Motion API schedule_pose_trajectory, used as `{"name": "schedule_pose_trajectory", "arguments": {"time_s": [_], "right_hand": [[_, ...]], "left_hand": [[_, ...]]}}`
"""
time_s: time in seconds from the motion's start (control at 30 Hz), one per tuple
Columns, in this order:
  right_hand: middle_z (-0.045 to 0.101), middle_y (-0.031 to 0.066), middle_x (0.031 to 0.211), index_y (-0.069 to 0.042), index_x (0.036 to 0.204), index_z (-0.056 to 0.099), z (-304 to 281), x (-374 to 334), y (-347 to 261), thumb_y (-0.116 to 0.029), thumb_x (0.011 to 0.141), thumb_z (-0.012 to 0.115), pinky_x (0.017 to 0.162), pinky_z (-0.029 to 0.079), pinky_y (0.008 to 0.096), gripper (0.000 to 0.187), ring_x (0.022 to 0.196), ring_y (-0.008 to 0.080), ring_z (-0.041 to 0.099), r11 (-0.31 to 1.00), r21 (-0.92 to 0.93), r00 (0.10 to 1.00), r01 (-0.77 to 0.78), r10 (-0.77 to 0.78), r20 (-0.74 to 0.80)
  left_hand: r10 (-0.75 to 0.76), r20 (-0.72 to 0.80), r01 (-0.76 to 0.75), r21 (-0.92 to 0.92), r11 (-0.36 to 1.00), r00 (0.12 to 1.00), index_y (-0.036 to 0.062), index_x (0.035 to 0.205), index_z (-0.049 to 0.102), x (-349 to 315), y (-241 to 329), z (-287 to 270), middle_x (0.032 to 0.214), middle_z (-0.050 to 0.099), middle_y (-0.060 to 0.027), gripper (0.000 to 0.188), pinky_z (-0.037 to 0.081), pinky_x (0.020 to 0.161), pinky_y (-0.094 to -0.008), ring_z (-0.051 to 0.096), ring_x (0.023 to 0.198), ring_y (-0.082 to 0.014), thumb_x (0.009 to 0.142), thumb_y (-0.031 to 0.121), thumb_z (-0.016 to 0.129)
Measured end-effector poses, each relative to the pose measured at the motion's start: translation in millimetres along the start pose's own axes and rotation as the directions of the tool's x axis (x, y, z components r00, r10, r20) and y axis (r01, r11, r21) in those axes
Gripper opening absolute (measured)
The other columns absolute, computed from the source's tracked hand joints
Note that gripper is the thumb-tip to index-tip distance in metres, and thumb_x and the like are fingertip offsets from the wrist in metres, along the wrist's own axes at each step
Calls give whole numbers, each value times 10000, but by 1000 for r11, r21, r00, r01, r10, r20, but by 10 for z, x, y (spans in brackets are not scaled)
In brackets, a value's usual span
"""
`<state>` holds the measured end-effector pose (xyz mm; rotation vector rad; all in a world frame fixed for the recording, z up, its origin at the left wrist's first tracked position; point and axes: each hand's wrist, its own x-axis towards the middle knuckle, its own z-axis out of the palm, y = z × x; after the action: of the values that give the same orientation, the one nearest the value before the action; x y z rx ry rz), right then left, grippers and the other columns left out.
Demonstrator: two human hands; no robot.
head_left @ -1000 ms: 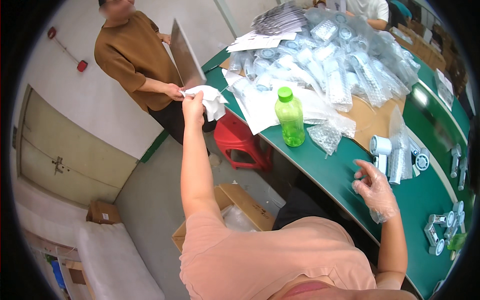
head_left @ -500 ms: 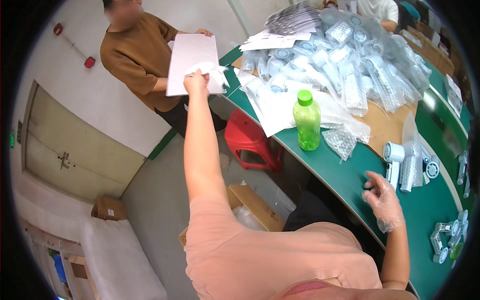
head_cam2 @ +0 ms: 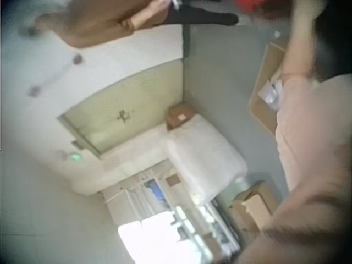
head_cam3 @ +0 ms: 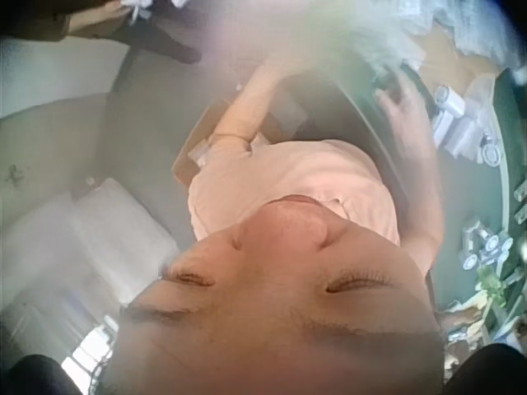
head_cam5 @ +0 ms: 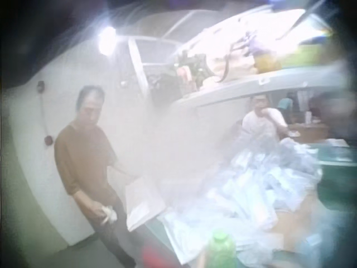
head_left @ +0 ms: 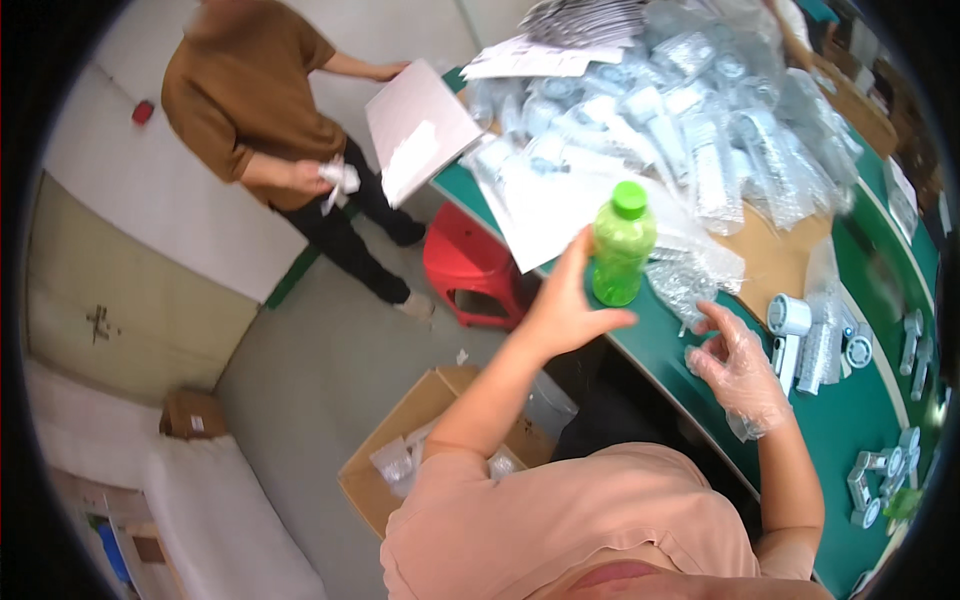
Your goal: The person wipes small white electronic devices with a white cloth on a green table. They handle the devices one by one, wiping them thoroughly before placing them back on the table. The person also handles a green bottle and bubble wrap during the process.
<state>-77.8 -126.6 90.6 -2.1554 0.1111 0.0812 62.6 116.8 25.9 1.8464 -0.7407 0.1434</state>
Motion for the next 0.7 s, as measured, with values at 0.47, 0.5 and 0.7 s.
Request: {"name": "schedule_pose_trajectory", "arguments": {"time_s": [0.47,0.5,0.7], "right_hand": [[591,70,1213,-47,1401,565,-231,-259,281,70,843,618,841,526,272,572,896,115,572,998,70,1000,-2,4,-31],[590,67,1215,-48,1395,571,-244,-288,343,75,842,614,845,526,271,568,897,113,570,998,64,999,-5,8,-47],[585,67,1203,-31,1358,592,-66,-337,548,85,845,608,839,524,267,527,874,114,569,996,88,988,-9,23,-152]], "left_hand": [[-242,-547,597,761,256,801,-9,1181,551,589,-486,-2600,1117,686,-243,569,553,905,-501,685,1044,-418,733,277,751],[-276,-568,612,784,106,775,9,1197,537,644,-581,-2772,1144,671,-234,593,553,918,-498,682,1066,-409,746,317,769],[-292,-370,267,903,-337,882,113,1111,684,1152,-895,-3173,1101,733,-107,351,524,896,-424,718,1053,-300,819,276,790]]}}
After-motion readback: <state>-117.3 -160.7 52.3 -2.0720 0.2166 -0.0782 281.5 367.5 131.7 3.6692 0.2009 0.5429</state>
